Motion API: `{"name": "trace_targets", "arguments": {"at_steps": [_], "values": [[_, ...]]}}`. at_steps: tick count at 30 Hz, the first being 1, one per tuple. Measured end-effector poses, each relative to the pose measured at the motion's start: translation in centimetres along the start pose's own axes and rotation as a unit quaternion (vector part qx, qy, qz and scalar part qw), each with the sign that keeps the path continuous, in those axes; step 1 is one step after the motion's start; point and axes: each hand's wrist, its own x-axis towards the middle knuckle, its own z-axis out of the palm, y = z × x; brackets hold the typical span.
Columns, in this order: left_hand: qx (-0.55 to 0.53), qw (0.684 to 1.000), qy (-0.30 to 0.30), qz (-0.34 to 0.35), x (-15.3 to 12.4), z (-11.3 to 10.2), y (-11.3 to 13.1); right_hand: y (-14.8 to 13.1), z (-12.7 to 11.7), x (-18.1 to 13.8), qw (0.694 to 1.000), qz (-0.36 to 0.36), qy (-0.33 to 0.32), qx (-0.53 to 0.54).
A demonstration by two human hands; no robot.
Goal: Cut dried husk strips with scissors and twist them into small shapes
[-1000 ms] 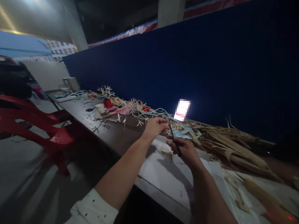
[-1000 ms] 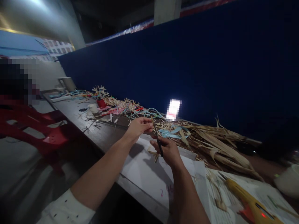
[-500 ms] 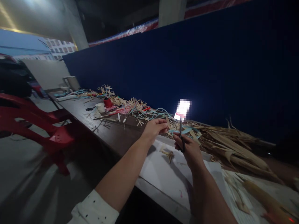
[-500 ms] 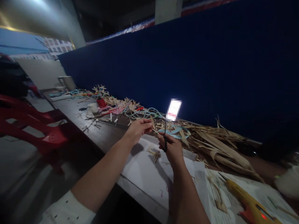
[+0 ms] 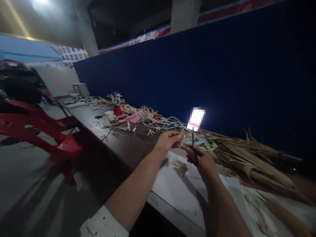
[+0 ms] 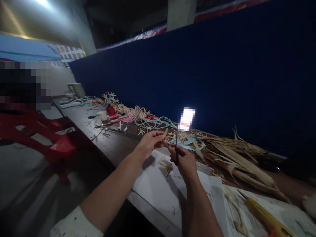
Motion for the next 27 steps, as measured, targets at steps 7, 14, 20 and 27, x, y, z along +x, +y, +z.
{"name": "trace_targets", "arguments": {"at_steps": [7,14,20,27], "values": [[-0.019,0.999,0.021,0.027,0.2,0.2,-0.5,0.3,0.0,0.4,0.999,0.017,0.008,0.026],[-0.048,0.998,0.002,0.036,0.3,0.4,-0.5,0.9,-0.3,0.7,1.0,0.01,0.0,0.028],[-0.042,0.998,0.011,0.036,0.3,0.5,-0.5,0.9,-0.2,0.8,0.999,0.021,0.004,0.04],[0.002,0.998,0.008,0.057,-0.2,0.7,-0.2,0.9,-0.6,0.7,0.998,-0.011,0.02,0.062]]}}
